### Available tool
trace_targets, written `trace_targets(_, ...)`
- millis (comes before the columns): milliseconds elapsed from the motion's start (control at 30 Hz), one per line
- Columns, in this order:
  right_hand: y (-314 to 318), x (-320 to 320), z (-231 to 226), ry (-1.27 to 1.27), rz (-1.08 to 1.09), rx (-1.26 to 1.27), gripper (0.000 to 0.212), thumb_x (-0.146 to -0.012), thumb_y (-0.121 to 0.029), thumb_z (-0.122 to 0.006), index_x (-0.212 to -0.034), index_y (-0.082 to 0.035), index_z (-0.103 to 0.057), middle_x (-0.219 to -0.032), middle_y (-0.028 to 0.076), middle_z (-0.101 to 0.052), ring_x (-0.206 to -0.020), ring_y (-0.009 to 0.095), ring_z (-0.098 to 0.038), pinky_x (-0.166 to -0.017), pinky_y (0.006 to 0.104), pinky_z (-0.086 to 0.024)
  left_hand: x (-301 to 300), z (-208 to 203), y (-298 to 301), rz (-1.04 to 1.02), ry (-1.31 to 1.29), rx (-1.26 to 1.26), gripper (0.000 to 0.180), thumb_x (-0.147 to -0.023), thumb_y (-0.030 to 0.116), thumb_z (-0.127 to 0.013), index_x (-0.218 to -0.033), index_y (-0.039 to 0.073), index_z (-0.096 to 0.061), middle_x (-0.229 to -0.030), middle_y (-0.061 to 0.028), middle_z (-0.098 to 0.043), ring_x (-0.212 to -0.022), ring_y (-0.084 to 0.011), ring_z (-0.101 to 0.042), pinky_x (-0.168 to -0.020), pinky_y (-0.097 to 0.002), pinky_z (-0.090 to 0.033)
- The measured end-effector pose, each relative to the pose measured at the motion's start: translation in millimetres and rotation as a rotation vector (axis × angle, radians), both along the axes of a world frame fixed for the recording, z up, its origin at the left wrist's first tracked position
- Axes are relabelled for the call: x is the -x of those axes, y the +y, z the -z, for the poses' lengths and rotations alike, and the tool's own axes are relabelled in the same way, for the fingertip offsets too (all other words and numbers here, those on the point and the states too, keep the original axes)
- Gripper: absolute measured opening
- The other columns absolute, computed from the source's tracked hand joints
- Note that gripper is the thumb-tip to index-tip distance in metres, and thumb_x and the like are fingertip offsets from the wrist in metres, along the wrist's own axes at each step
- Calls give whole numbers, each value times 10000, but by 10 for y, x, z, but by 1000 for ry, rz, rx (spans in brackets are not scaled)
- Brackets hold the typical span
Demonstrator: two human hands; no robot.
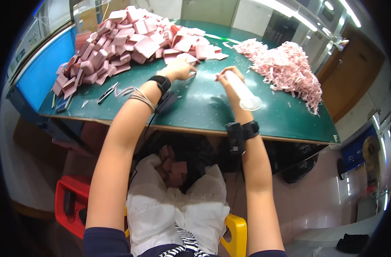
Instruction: Forming pink paper packaging components by rolling them around a cylindrical plastic tool.
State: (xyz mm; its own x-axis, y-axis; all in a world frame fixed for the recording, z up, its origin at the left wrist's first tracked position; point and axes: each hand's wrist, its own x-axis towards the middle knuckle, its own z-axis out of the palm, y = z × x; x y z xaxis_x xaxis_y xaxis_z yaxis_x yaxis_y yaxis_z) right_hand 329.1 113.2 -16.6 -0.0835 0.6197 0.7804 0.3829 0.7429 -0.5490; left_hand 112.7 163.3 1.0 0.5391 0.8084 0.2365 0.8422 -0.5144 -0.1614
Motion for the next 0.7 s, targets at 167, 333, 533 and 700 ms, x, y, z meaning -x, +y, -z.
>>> trace_targets(167,-99,172,-38,178,-127,235,163,-770,-126,-650,-812,-32,-524,-607,71,-605,-570,131,-605,-532,246,-459,201,548,520,-122,-208,-124,425,-797,326,-560,-1194,178,-525,-1071,-195,-562,-1184,-352,-360,-970,-444,-333)
trace_targets(333,-39,123,-29,178,-100,224,178,-774,-129,-657,-800,-25,-515,-603,65,-600,-542,133,-601,-508,246,-455,67,103,327,-127,-460,-191,343,-757,215,-621,-1045,47,-545,-947,-187,-583,-922,-346,-555,-823,-407,-451)
trace_targets(533,-13,116,-87,213,-229,236,239,-820,-249,-616,-902,-30,-569,-769,103,-622,-743,123,-596,-689,248,-454,17,-161,-296,16,-1047,136,228,-736,142,-624,-894,-1,-546,-862,-87,-588,-683,-198,-573,-637,-328,-479)
trace_targets(700,-111,103,-162,467,-530,451,291,-851,-280,-551,-945,-9,-598,-912,88,-622,-892,130,-552,-827,254,-411,-75,-131,-810,271,-1198,607,280,-745,141,-621,-982,-3,-582,-918,-26,-583,-749,-94,-551,-672,-251,-469)
